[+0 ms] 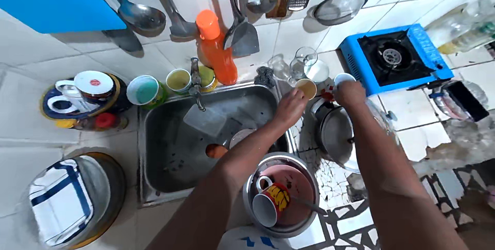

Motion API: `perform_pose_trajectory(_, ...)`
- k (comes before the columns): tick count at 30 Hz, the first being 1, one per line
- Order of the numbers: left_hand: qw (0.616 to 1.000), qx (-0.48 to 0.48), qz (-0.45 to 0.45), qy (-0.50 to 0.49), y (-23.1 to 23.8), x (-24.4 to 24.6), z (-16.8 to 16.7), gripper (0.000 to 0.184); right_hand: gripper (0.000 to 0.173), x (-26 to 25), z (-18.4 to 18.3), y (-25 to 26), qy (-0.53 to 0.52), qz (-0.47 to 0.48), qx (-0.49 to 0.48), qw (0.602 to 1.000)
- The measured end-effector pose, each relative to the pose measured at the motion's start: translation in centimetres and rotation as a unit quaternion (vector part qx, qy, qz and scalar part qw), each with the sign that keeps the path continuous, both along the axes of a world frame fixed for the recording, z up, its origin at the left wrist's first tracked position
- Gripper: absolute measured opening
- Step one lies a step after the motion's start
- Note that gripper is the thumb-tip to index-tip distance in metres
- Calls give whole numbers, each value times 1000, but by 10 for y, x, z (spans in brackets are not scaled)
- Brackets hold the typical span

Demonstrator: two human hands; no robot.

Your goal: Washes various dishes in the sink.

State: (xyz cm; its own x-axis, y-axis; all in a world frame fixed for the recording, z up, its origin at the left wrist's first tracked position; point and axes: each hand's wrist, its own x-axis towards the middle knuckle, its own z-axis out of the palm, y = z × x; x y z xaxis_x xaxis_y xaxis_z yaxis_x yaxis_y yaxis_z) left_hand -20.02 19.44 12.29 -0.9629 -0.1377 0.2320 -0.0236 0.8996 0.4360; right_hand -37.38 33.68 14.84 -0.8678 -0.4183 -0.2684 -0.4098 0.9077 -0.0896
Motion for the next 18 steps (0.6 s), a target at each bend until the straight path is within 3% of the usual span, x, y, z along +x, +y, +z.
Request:
perform_pose_trajectory(4, 999, -32, 16, 39, 10, -20, -9, 23, 33, 8, -6, -12, -14, -18, -41, 999)
perform_pose_trajectory(11, 999, -13, -16, 50, 6, -21, -15, 54, 40, 21, -19, -8, 42, 0, -81, 996)
perform_pose_trajectory(13, 991, -21, -50, 122, 2, -13, -29, 49, 39, 17, -24, -1, 63, 26, -101, 993)
perform_pose_trajectory(15, 980, -6, -48, 196, -7, 3, -36, 31, 36, 21, -17, 4, 80, 56, -146, 984)
perform_pose_trajectory(18, 986, 49, 63, 148, -40, 25, -47, 29, 33, 35, 1, 5, 138, 89, -251, 954)
